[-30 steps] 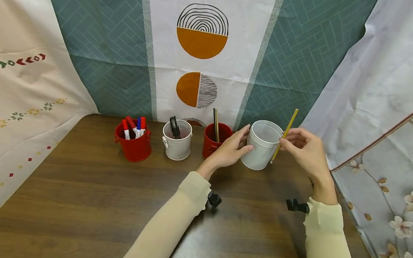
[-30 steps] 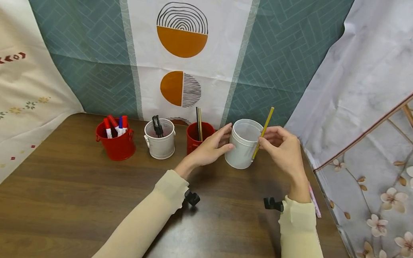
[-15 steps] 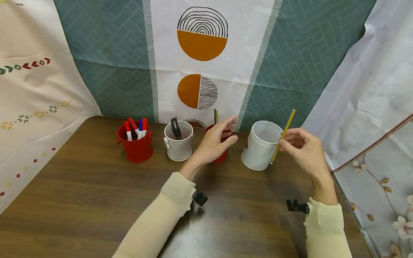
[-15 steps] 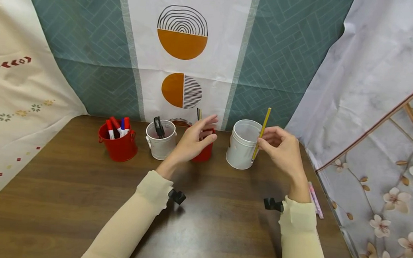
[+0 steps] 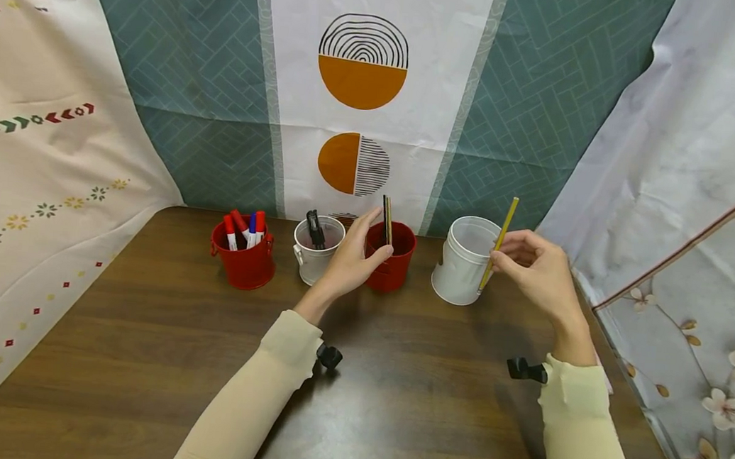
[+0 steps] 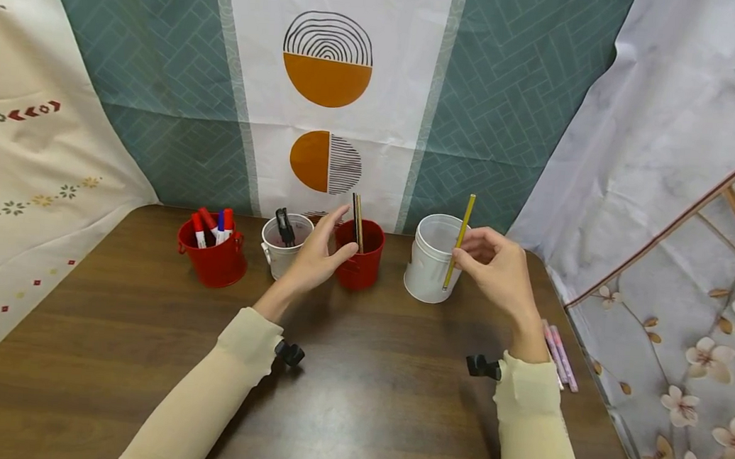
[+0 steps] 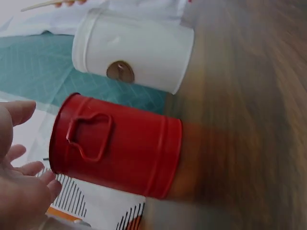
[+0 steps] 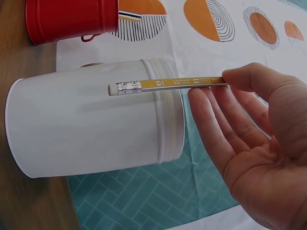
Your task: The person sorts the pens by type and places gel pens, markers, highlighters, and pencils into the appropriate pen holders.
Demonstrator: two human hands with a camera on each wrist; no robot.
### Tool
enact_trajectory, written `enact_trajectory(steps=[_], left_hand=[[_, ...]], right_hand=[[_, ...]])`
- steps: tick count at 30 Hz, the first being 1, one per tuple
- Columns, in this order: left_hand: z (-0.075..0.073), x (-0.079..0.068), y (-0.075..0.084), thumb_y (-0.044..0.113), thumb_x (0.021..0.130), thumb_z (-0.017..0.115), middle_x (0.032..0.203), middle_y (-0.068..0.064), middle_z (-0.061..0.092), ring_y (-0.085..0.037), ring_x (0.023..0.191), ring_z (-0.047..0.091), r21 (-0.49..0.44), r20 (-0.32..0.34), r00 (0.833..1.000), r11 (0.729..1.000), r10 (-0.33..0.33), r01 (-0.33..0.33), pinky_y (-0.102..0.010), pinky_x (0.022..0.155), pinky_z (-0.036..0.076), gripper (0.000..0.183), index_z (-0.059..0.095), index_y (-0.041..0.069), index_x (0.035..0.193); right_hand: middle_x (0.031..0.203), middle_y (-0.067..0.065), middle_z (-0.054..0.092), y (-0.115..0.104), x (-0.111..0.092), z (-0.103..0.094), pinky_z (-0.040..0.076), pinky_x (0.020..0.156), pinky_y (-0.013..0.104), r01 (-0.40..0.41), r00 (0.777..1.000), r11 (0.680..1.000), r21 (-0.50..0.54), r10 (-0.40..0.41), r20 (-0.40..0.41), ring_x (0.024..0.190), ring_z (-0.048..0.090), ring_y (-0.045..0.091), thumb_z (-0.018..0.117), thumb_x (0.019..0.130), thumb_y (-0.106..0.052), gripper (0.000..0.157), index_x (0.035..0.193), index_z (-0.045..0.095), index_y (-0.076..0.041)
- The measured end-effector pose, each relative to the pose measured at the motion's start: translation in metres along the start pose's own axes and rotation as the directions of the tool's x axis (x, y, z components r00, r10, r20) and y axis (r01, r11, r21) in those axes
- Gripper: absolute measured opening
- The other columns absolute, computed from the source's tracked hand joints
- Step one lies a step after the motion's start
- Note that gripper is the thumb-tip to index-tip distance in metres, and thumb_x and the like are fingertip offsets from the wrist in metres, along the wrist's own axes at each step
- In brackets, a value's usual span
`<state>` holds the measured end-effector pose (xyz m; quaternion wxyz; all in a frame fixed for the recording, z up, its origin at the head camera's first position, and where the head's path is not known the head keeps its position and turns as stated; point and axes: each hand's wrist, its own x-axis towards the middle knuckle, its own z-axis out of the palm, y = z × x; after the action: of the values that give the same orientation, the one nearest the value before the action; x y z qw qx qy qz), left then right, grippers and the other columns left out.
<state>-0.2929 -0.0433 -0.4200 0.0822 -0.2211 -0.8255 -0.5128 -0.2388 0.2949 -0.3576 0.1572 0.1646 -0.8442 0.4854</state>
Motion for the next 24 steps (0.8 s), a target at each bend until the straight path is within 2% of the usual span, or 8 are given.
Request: enact_trajectory(steps=[3, 7, 13, 18, 24], left_hand=[[-0.003, -0.004, -0.007, 0.03, 0.105, 0.067, 0.172, -0.007, 0.031, -0.025, 0.158, 0.03, 0.005, 0.019, 0.999, 0.999, -0.038, 0.038, -0.049, 0.129, 0.027, 0.077, 0.026, 0.02, 0.17], [-0.007, -0.008, -0.017, 0.028, 0.105, 0.067, 0.173, -0.01, 0.029, -0.027, 0.158, 0.031, -0.015, 0.045, 0.996, 0.997, -0.076, 0.077, -0.048, 0.13, 0.027, 0.08, 0.022, 0.018, 0.17], [-0.002, -0.009, -0.025, 0.025, 0.106, 0.066, 0.174, -0.012, 0.027, -0.029, 0.158, 0.032, -0.047, 0.126, 0.988, 0.995, -0.084, 0.09, -0.046, 0.129, 0.03, 0.082, 0.016, 0.013, 0.171], [0.001, -0.007, -0.028, 0.024, 0.107, 0.064, 0.175, -0.012, 0.022, -0.028, 0.16, 0.029, -0.051, 0.147, 0.984, 0.993, -0.098, 0.107, -0.045, 0.129, 0.03, 0.081, 0.016, 0.011, 0.171], [0.0, -0.007, -0.03, 0.021, 0.107, 0.065, 0.175, -0.014, 0.021, -0.035, 0.157, 0.034, -0.098, 0.152, 0.982, 0.987, -0.115, 0.131, -0.049, 0.128, 0.031, 0.082, 0.015, 0.008, 0.17]], right_hand=[[0.095, 0.006, 0.076, 0.0, 0.001, 0.002, 0.06, 0.068, 0.019, 0.003, 1.0, 1.0, 0.019, -0.003, 0.003, 0.076, 0.076, 0.012, 0.077, 0.096, -0.001, 0.024, 0.117, 0.069, 0.006], [0.093, -0.001, 0.076, 0.0, 0.002, 0.005, 0.06, 0.068, 0.019, 0.008, 1.0, 1.0, 0.015, -0.009, 0.016, 0.076, 0.075, 0.01, 0.076, 0.096, 0.0, 0.022, 0.116, 0.07, 0.006], [0.091, -0.006, 0.075, 0.002, 0.0, 0.006, 0.06, 0.068, 0.019, 0.001, 1.0, 1.0, 0.014, -0.001, 0.015, 0.076, 0.075, 0.012, 0.077, 0.094, 0.004, 0.019, 0.111, 0.071, 0.005], [0.093, 0.005, 0.077, 0.003, 0.0, 0.008, 0.06, 0.068, 0.019, 0.008, 1.0, 1.0, 0.014, -0.009, 0.028, 0.076, 0.074, 0.008, 0.077, 0.095, 0.001, 0.019, 0.112, 0.071, 0.006], [0.097, 0.017, 0.076, 0.001, 0.002, 0.011, 0.061, 0.069, 0.02, 0.019, 0.999, 1.0, 0.018, -0.02, 0.046, 0.078, 0.074, 0.007, 0.079, 0.094, -0.002, 0.021, 0.112, 0.071, 0.005]])
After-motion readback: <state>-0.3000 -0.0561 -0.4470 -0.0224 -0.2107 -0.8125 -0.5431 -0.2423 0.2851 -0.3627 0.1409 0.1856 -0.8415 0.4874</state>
